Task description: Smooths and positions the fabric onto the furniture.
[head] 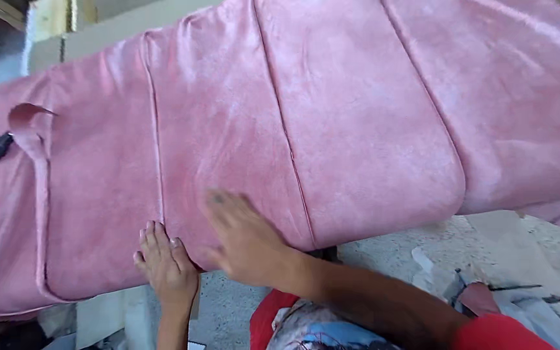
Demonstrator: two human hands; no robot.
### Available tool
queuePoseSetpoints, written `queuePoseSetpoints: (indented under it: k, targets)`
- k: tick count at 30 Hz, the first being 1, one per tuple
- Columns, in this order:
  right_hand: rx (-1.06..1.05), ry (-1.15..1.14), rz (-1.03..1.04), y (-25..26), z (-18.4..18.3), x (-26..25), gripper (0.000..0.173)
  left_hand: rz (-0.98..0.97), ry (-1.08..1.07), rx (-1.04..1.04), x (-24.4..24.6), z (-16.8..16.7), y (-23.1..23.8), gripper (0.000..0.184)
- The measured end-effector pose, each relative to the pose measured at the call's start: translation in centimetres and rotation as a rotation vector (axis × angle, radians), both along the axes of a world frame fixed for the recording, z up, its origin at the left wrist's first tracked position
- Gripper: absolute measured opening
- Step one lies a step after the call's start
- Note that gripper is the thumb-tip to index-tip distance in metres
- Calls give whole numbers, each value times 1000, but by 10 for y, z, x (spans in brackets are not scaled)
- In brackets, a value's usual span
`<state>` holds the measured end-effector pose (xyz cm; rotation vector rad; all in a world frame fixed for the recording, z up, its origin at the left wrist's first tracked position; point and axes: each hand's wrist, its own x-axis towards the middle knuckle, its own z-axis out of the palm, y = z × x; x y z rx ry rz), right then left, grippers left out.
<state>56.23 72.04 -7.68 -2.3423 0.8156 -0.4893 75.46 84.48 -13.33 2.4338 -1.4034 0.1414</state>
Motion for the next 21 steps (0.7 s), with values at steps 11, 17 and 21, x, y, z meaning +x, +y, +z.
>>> queuePoseSetpoints:
  k: [11, 17, 21]
  targets:
    - [-65, 268, -221, -133, -37, 35, 91, -22, 25, 34, -9, 7, -56, 69]
    - [-91, 176, -239, -103, -6, -34, 70, -509, 225, 71, 32, 47, -189, 68]
    - [-147, 458, -508, -112, -32, -28, 89, -694, 33, 259, 86, 22, -293, 74]
